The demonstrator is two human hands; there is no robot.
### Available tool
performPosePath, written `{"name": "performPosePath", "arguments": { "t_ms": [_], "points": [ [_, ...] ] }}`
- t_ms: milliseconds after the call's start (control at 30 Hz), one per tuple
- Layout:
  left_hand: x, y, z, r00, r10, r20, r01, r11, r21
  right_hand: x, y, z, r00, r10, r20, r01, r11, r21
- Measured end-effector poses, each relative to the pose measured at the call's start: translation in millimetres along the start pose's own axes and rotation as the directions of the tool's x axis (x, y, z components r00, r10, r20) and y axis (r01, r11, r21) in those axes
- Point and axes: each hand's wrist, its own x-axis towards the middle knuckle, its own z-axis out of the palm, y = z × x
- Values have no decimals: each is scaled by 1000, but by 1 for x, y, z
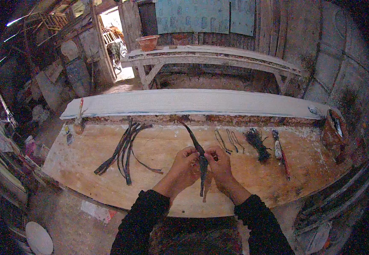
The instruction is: The person ties black cords into knots at a wooden workbench. They repeatedly pick up cords, form loops, and tighten knots, placing finished pieces on the table.
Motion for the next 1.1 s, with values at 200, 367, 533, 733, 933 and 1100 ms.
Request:
{"name": "performPosePath", "arguments": {
  "t_ms": [200, 367, 533, 733, 933, 1100],
  "points": [
    [3, -2, -4, 1000, 4, -16, -4, 1000, 3, 6, 7, -1, 991, 132, -9, -130, 987, 95],
    [16, -16, -20, 992, 56, 111, -73, 985, 158, 13, 12, -7, 968, 245, 50, -250, 950, 186],
    [12, -15, -15, 988, 20, 151, -26, 999, 38, 16, 15, -15, 949, 310, 55, -307, 874, 375],
    [25, -18, -28, 989, 53, 140, -73, 987, 143, 17, 25, -15, 970, 235, 64, -243, 925, 293],
    [10, -7, -7, 1000, -9, -21, 11, 997, 79, 9, 22, -5, 945, 261, 198, -305, 920, 245],
    [1, 1, 1, 999, 2, -46, -1, 1000, 21, 7, 20, -6, 958, 201, 206, -248, 940, 236]
  ]
}}
